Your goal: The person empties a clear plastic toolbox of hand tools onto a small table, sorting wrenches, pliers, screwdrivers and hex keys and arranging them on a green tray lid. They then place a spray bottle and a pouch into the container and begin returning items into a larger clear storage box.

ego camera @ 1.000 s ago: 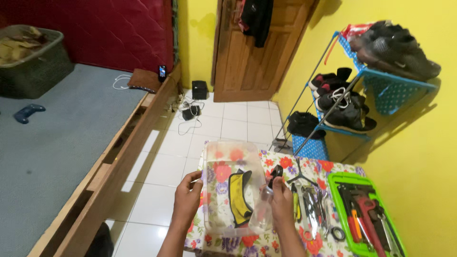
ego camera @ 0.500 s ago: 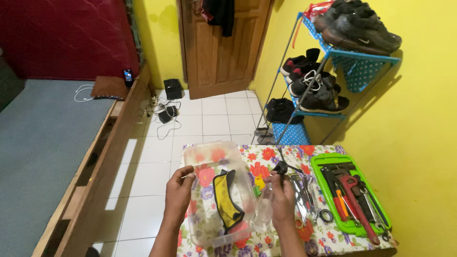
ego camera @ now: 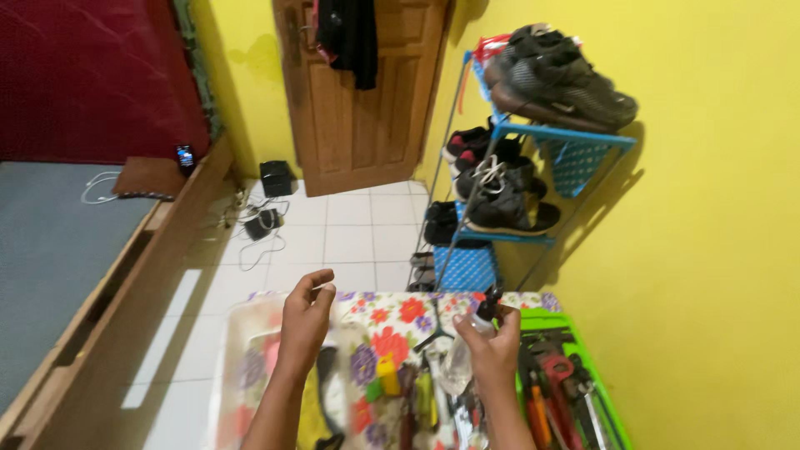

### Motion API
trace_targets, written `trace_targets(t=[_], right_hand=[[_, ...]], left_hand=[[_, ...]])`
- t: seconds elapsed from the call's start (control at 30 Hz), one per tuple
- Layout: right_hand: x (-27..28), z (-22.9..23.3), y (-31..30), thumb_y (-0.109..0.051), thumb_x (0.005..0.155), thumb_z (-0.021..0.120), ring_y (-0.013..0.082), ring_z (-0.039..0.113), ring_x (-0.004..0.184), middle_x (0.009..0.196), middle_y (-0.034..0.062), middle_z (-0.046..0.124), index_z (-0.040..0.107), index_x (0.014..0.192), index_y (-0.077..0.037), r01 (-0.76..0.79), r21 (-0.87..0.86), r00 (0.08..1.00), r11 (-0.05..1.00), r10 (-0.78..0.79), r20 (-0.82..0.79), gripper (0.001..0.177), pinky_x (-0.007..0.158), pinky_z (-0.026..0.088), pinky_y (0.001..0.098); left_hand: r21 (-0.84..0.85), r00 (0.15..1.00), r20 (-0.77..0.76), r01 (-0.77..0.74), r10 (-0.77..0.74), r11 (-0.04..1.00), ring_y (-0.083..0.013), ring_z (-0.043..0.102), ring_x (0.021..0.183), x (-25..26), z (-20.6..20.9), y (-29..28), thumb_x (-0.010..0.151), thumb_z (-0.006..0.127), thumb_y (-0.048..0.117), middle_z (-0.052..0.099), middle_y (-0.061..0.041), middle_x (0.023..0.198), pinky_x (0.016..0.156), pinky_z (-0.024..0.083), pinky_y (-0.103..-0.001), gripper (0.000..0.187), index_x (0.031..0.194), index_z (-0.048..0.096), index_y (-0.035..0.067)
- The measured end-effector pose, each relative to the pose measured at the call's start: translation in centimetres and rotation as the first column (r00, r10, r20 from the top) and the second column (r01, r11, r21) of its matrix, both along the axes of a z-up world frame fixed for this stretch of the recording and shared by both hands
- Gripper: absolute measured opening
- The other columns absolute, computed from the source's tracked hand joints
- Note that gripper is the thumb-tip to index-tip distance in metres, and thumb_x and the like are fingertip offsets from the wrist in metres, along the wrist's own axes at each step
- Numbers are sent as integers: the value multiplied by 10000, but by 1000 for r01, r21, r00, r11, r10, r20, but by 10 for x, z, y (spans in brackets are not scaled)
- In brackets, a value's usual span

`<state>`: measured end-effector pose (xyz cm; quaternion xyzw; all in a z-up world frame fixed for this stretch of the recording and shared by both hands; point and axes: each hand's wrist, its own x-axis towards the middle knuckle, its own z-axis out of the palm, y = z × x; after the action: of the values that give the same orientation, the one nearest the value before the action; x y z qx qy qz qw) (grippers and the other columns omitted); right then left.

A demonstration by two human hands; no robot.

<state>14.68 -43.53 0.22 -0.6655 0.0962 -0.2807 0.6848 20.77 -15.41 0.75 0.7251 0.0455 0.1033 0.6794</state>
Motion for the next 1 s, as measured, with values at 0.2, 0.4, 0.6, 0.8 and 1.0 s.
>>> trace_targets(t=[0.2, 0.4, 0.6, 0.8, 1.0], right_hand=[[49, 47, -100, -84, 776, 842, 123, 652, 847, 957, 54, 686, 585, 1063, -18, 121, -42, 989, 992, -117, 89, 391, 786, 533, 284], [108, 94, -179, -69, 829, 824, 108, 664, 892, 1002, 59, 710, 632, 1110, -12, 122, -123, 974, 985, -95, 205, 346, 798, 537, 258], [169, 119, -222, -111, 831, 814, 120, 670, 917, 1024, 55, 707, 619, 1144, -23, 186, -239, 939, 953, -101, 329, 379, 828, 535, 287], [206, 131, -249, -208, 863, 857, 210, 607, 908, 1078, 143, 560, 591, 1069, 25, 370, -489, 925, 790, -266, 270, 410, 771, 504, 333], [225, 141, -252, -211, 844, 837, 210, 653, 986, 1112, 106, 619, 626, 1122, -31, 257, -378, 954, 889, -171, 246, 393, 871, 542, 333]], left_hand=[[36, 996, 72, 45, -48, 998, -191, 671, 1006, 53, 43, -94, 943, 614, 190, 742, -118, 1124, 852, 538, -344, 365, 1275, 667, 48], [73, 977, 188, 86, -99, 994, -192, 684, 1056, 106, 89, -164, 936, 611, 198, 740, -115, 1135, 857, 546, -335, 369, 1269, 662, 45], [95, 967, 238, 74, -95, 993, -200, 694, 1076, 146, 122, -201, 927, 607, 208, 740, -119, 1158, 863, 555, -347, 384, 1270, 658, 42], [107, 937, 338, 53, -86, 993, -213, 698, 1088, 175, 139, -219, 933, 621, 206, 736, -129, 1183, 896, 546, -342, 391, 1271, 654, 12], [97, 946, 317, 35, -65, 995, -203, 694, 1089, 175, 139, -224, 931, 626, 203, 740, -124, 1175, 887, 547, -338, 386, 1274, 661, 29]])
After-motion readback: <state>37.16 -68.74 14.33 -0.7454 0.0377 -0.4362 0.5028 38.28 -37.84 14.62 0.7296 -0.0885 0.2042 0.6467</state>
